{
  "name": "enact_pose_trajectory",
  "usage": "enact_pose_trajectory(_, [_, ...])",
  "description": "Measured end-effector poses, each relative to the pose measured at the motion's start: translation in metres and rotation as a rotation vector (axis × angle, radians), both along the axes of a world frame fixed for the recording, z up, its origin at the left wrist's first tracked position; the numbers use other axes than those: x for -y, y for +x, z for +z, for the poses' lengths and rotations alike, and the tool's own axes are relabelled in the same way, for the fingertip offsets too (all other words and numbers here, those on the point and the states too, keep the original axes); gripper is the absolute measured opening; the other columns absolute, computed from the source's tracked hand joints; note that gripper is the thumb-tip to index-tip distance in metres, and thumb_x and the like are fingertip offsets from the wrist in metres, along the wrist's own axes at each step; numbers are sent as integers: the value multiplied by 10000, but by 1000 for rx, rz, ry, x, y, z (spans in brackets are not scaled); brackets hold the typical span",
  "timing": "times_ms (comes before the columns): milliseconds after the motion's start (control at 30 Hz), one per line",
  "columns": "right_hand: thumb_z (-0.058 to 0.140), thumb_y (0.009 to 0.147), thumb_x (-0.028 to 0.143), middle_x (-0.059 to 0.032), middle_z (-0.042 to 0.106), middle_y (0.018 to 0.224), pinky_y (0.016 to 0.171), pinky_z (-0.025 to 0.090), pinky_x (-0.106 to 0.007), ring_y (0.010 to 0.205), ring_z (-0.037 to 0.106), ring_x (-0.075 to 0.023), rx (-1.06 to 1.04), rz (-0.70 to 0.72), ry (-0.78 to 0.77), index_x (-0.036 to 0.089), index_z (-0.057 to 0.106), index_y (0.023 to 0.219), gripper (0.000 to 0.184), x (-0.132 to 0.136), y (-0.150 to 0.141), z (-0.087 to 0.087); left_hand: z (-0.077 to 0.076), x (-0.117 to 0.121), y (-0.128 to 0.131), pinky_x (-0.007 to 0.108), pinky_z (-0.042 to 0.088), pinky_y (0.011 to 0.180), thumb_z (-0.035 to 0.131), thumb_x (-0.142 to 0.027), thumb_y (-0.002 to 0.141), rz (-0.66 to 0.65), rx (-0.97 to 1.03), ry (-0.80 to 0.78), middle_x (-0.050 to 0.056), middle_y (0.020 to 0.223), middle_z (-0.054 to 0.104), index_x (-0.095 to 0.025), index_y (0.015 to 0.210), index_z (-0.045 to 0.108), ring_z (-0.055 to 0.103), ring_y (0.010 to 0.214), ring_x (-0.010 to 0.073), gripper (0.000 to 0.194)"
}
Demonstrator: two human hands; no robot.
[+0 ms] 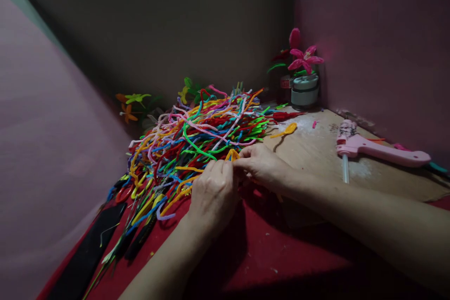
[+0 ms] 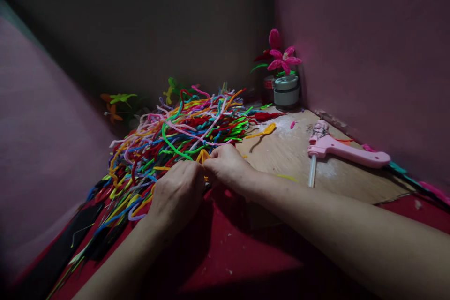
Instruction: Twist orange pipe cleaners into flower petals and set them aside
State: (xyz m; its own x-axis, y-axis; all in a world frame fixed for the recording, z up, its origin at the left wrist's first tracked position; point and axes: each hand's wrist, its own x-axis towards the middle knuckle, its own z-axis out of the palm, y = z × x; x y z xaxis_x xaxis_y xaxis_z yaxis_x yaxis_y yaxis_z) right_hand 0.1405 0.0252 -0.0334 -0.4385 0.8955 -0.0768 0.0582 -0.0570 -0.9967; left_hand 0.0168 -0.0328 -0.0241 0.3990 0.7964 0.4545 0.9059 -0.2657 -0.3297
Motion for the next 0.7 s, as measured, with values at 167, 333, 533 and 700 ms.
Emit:
enact_pose_trajectory(167, [513, 612, 77, 27, 473, 410, 384, 332, -196, 369, 427, -74, -132, -37, -46, 162, 453, 502, 152, -1, -1, 0, 3, -2, -3, 300, 402, 607, 459, -143, 826, -77, 85, -60, 54, 721, 548, -145, 757, 559, 505, 693, 195, 122])
enact_pose_trajectory(333, [499, 635, 78, -1, 547, 475, 423, 398, -213, 418, 500, -99, -189, -79, -98, 160, 480, 573, 105, -3, 1, 2, 8, -7, -15, 244, 439, 684, 435, -134, 856, -294, 280, -91, 62, 861, 563, -143, 887, 568, 528, 792, 152, 137])
enact_pose_trajectory(533, [512, 590, 83, 6, 525, 443, 404, 392, -217, 406, 489, -105, -183, -21, -87, 157, 485, 523, 104, -4, 0, -2, 13, -3, -11, 290, 421, 605, 422, -89, 826, -224, 46, -1, 85, 794, 571, -121, 779, 588, 509, 743, 198, 175])
enact_pose_trajectory(700, [545, 591, 121, 16, 516, 437, 382, 364, -211, 376, 450, -89, -231, 60, -94, 149, 515, 520, 82, -3, 0, -5, 12, -1, -7, 301, 412, 567, 431, -87, 813, -239, -44, 22, 91, 755, 569, -109, 776, 606, 498, 698, 205, 180])
